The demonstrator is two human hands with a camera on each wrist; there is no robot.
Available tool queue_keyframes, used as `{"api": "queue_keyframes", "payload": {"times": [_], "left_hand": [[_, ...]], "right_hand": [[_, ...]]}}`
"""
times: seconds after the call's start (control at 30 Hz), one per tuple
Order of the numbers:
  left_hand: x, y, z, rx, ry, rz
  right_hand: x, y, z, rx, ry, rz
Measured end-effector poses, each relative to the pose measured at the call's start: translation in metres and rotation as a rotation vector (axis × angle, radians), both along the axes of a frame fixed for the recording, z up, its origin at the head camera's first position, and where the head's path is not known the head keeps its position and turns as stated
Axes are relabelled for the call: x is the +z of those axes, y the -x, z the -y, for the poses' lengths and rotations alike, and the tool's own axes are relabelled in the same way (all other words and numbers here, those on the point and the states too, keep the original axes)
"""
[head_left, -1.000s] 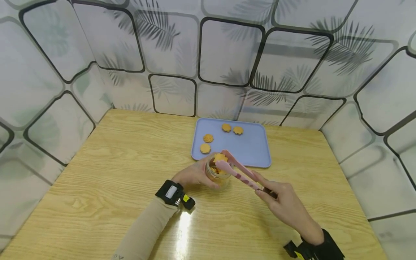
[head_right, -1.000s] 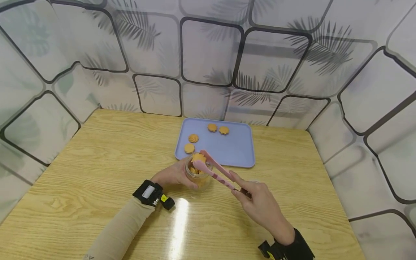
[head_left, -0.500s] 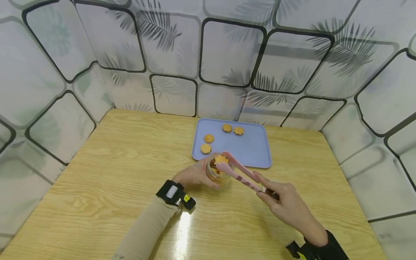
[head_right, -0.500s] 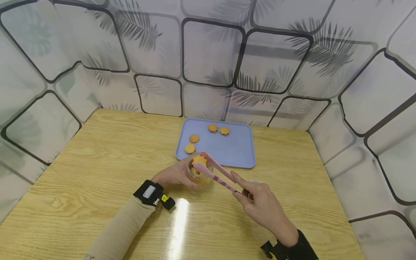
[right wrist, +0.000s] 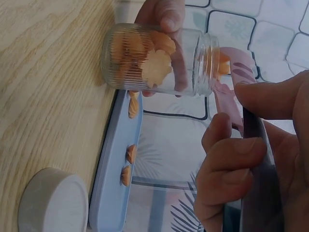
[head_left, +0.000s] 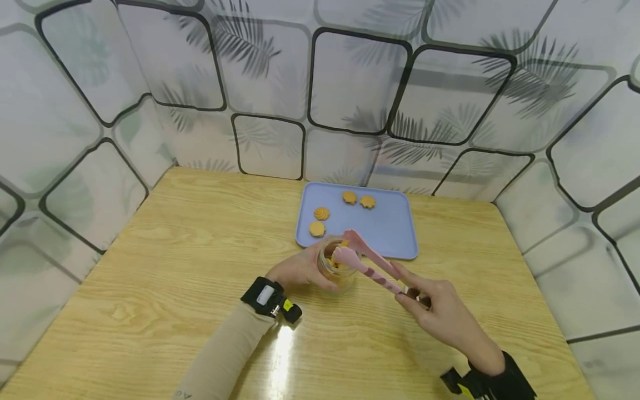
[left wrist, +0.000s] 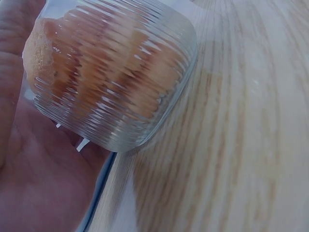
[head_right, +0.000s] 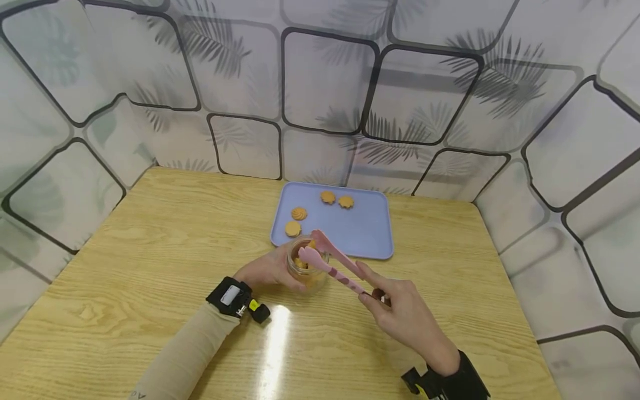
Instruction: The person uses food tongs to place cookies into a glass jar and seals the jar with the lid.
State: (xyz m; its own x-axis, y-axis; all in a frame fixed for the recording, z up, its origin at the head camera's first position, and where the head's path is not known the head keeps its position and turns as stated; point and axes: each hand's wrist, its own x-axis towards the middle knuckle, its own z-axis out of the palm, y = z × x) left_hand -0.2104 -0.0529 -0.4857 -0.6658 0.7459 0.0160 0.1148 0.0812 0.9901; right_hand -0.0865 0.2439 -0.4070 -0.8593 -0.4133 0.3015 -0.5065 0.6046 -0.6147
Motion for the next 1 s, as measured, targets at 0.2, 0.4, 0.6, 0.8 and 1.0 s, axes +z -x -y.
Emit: {"api": "queue_keyframes", "payload": {"times": [0.2, 0.4, 0.6, 0.8, 1.0], "left_hand": [[0.0013, 0.0015, -0.0014, -0.01, -0.006, -0.029], [-0.0004, 0.0025, 0.0, -0.015, 0.001, -0.026], [-0.0005, 0.0015, 0.0014, 0.009, 0.042, -0.014], [0.0005, 0.0017, 0.0008, 0.004, 0.029, -0.015], [0.0008, 0.0015, 0.0007, 0.005, 0.052, -0.026]], "right_hand": [[0.0013, 0.0003, -0.002, -0.004, -0.005, -0.006], [0.0007, 0.0004, -0.0035, 0.018, -0.053, -0.1], [0.0016, -0.0005, -0.0032, 0.014, -0.168, -0.209], [0.0031, -0.0031, -0.001, -0.046, -0.218, -0.201], [0.0034, -0.0036, -0.0002, -0.064, -0.22, -0.213]]}}
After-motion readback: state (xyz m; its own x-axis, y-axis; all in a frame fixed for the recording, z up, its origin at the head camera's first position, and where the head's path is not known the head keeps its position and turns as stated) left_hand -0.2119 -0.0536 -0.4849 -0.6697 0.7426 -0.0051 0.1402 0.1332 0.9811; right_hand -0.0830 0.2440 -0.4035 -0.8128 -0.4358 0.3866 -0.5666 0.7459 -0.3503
